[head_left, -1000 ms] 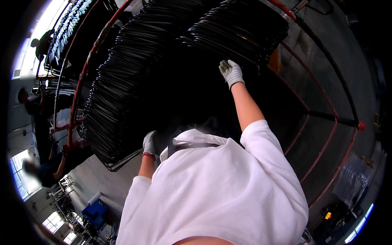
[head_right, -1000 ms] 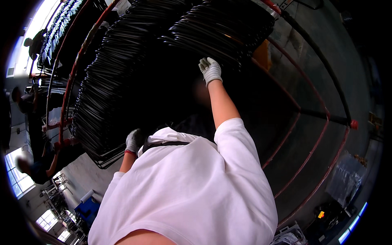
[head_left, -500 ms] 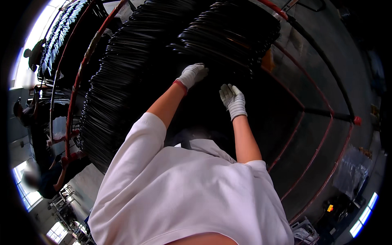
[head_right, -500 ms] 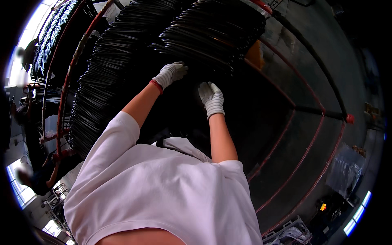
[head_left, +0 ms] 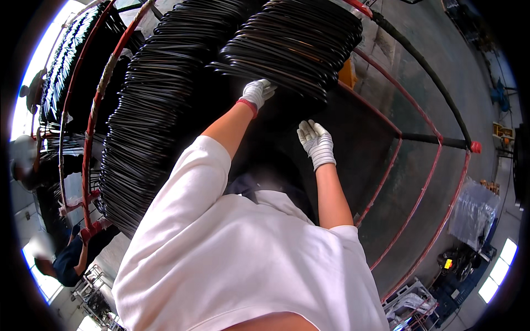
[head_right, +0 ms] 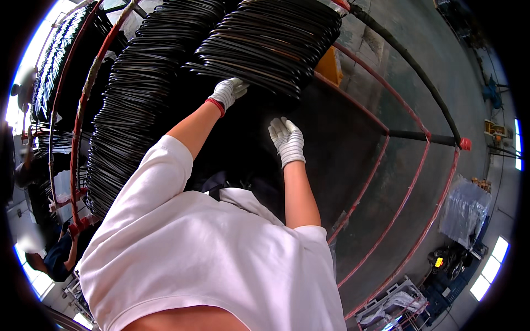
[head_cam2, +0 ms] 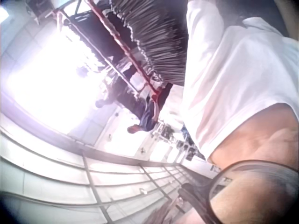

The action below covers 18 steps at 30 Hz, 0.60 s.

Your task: The person picks up long metal rods from a rack and bends them by hand into a curved shape. They then place the bent rods onto a red metal rack, stacking them with other similar pieces. The person repeats this process of picking, bending, and stacking multiple rods throughout the clip.

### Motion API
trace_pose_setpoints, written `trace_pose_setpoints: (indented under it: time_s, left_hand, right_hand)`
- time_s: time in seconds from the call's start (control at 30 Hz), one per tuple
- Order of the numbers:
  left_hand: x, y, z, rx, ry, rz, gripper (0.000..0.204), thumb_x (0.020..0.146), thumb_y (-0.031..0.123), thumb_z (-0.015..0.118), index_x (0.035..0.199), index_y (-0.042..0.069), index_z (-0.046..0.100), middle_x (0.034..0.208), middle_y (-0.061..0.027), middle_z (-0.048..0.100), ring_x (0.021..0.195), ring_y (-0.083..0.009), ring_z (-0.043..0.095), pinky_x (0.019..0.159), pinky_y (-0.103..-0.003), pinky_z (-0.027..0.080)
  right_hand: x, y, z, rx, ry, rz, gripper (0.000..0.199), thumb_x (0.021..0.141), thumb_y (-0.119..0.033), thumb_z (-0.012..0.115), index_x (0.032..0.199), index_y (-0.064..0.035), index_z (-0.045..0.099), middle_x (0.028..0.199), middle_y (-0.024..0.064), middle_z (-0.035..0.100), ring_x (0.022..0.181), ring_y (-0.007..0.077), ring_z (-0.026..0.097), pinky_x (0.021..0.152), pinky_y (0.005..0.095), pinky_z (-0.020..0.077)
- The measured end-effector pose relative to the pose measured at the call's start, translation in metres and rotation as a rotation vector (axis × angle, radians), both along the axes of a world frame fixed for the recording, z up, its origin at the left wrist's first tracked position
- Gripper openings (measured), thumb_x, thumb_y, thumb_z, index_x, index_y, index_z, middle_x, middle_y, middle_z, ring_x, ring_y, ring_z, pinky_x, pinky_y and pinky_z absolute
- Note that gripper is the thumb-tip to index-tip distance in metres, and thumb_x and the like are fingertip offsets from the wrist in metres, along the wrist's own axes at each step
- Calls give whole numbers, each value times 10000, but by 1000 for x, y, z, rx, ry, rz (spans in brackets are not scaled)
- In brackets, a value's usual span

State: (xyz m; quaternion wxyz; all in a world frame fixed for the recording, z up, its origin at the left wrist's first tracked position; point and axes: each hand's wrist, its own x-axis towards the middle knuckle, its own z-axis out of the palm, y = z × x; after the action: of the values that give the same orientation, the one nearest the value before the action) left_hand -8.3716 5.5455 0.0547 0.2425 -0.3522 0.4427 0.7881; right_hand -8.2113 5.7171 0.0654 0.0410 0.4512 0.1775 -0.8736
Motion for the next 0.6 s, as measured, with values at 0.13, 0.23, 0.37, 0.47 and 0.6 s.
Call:
trace_pose_setpoints:
  time_s: [0.13,0.23,0.37,0.47,0.6]
  left_hand:
    - [2,-3,-4,-22,-10,-20,175,791,53,512,948,-22,517,962,-149,594,884,-287,602,831,-346,467]
    - [11,-8,0,-40,18,-26,172,798,66,502,954,-6,519,954,-129,599,888,-266,602,819,-344,472]
    - [26,-14,9,-61,-12,-27,158,806,59,474,953,21,516,929,-107,604,867,-229,609,795,-348,485]
    - [38,-18,9,-64,-19,-8,153,803,63,473,947,21,502,914,-111,594,852,-230,609,795,-362,489]
    - [51,-22,16,-34,-23,33,203,800,26,474,1001,-4,478,962,-135,575,893,-261,593,829,-386,485]
  right_hand:
    - [-12,-10,7,-15,-3,2,372,849,-149,470,1175,19,407,1220,197,427,1148,308,406,920,433,392]
    - [-20,-7,0,-9,8,9,326,836,-159,497,1104,19,439,1122,189,485,1049,317,480,890,452,419]
    - [-32,-11,-4,-45,47,58,367,831,-165,512,1126,23,400,1146,219,456,1070,332,465,897,478,409]
    - [-41,-23,-6,-65,63,124,306,811,-124,520,1079,2,441,1081,233,484,1037,340,481,888,483,413]
    - [-43,-40,-14,188,59,447,223,771,-94,541,993,-79,516,773,107,577,732,257,581,724,378,482]
